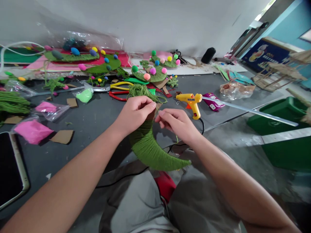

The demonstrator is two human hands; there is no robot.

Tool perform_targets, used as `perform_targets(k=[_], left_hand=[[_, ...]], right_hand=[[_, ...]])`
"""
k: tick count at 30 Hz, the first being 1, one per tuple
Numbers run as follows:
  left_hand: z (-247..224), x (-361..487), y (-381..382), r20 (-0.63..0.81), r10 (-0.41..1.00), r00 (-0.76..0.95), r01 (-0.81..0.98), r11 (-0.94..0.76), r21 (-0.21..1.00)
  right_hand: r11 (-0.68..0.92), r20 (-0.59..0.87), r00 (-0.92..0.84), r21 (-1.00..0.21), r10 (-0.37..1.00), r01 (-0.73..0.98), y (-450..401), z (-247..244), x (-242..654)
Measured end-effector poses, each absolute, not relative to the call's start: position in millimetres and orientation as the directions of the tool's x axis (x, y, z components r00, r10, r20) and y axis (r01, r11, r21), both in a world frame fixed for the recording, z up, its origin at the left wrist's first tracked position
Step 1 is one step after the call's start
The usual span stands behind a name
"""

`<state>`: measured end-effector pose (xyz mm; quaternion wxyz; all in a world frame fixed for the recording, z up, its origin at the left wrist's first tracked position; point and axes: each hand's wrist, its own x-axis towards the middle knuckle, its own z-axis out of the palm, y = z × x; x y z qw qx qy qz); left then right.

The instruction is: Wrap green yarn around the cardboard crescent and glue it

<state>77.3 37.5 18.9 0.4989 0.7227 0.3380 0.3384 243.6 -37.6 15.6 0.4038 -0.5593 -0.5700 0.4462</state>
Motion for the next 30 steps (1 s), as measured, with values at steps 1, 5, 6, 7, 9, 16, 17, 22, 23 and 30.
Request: perform_targets(k=[1,5,6,7,9,16,17,22,23,30], left_hand=[[20,77,37,0.156,0.822,0.547,0.145,-0.277,0.950],[23,76,36,0.145,0.804,0.577,0.096,-0.242,0.965],[24,75,36,0.131,0.797,0.589,0.083,-0.221,0.972],[24,74,36,0.115,0.791,0.601,0.069,-0.195,0.978],[25,72,36,0.079,0.774,0.629,0.041,-0.135,0.990],[28,66,35,-0.053,0.595,0.802,0.039,0.037,0.999],[29,66,35,-0.075,0.566,0.821,0.071,0.029,0.997],[24,69,32,-0.122,0.532,0.838,0.140,0.006,0.990],[22,70,32,-0.121,0.540,0.833,0.132,0.020,0.991],[9,72,34,-0.108,0.564,0.819,0.131,0.001,0.991]], right_hand=[[-0.061,-0.079,-0.068,-0.970,0.995,0.235,-37,16,244],[-0.223,-0.236,-0.204,-0.971,0.950,0.083,-35,15,249],[-0.250,-0.254,-0.254,-0.967,0.933,0.048,-35,15,252],[-0.271,-0.262,-0.308,-0.962,0.915,0.012,-35,14,254],[-0.309,-0.260,-0.410,-0.949,0.874,-0.056,-35,13,260],[-0.294,-0.301,-0.439,-0.952,0.846,0.088,-32,9,266],[-0.261,-0.289,-0.398,-0.957,0.870,0.125,-31,10,265],[-0.164,-0.223,-0.263,-0.960,0.939,0.229,-25,16,266],[-0.157,-0.218,-0.259,-0.959,0.941,0.236,-24,17,266],[-0.068,-0.146,-0.214,-0.940,0.966,0.333,-20,27,265]])
